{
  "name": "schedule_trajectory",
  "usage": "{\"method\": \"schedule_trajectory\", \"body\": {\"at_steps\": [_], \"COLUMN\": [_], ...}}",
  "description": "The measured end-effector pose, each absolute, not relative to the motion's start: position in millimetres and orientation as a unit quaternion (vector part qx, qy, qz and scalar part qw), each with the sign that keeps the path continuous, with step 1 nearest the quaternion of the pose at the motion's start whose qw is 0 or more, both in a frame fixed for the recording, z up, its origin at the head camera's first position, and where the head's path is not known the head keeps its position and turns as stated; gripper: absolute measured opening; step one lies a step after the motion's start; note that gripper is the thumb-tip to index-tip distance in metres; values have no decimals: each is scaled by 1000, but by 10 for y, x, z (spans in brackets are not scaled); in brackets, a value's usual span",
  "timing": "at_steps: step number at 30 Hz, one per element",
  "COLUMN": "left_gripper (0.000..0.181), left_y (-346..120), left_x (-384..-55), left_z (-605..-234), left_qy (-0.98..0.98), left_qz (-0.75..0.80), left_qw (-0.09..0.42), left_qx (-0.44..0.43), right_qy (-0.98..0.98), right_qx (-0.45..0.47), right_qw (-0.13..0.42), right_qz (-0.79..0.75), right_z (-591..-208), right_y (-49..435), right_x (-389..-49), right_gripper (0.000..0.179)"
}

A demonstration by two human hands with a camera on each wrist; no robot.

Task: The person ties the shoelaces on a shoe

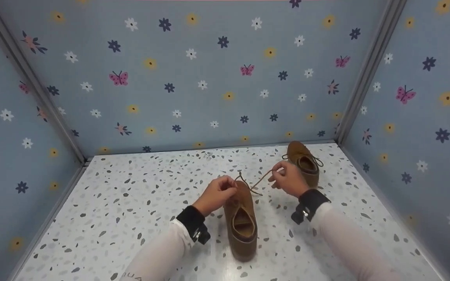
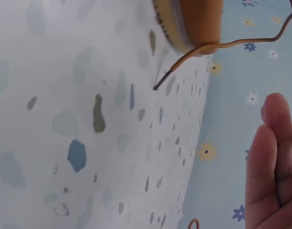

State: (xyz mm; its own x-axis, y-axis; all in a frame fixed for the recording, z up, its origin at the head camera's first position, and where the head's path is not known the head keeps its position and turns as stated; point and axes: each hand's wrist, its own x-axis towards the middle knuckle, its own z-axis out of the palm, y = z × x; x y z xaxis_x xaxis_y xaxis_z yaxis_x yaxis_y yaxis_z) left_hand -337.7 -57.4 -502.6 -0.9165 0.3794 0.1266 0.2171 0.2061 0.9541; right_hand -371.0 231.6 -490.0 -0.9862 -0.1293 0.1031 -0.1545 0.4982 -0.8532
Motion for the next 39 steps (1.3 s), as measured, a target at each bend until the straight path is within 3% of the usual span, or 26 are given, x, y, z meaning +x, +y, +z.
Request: {"method": "schedule_trajectory", "body": {"at_steps": [11,18,25,31,39], "left_gripper": [7,7,6,9,7], "left_y": [-545,-536,-547,-545,-552], "left_x": [-3383,-3378,-3385,-3372,-3370], "left_z": [-5028,-5025,-5036,-5041,-5039], "left_qy": [774,770,776,778,769], "left_qz": [604,609,601,597,612], "left_qw": [70,69,67,66,77], "left_qx": [174,177,180,182,167], "right_qy": [-711,-629,-619,-593,-533], "right_qx": [34,23,-12,-62,-42], "right_qw": [11,17,37,64,-3], "right_qz": [702,777,785,800,845], "right_z": [-4796,-4769,-4857,-4938,-4880], "right_y": [2095,1977,1865,1808,1879], "right_x": [-3646,-3596,-3608,-3655,-3665], "right_gripper": [45,30,48,43,35]}}
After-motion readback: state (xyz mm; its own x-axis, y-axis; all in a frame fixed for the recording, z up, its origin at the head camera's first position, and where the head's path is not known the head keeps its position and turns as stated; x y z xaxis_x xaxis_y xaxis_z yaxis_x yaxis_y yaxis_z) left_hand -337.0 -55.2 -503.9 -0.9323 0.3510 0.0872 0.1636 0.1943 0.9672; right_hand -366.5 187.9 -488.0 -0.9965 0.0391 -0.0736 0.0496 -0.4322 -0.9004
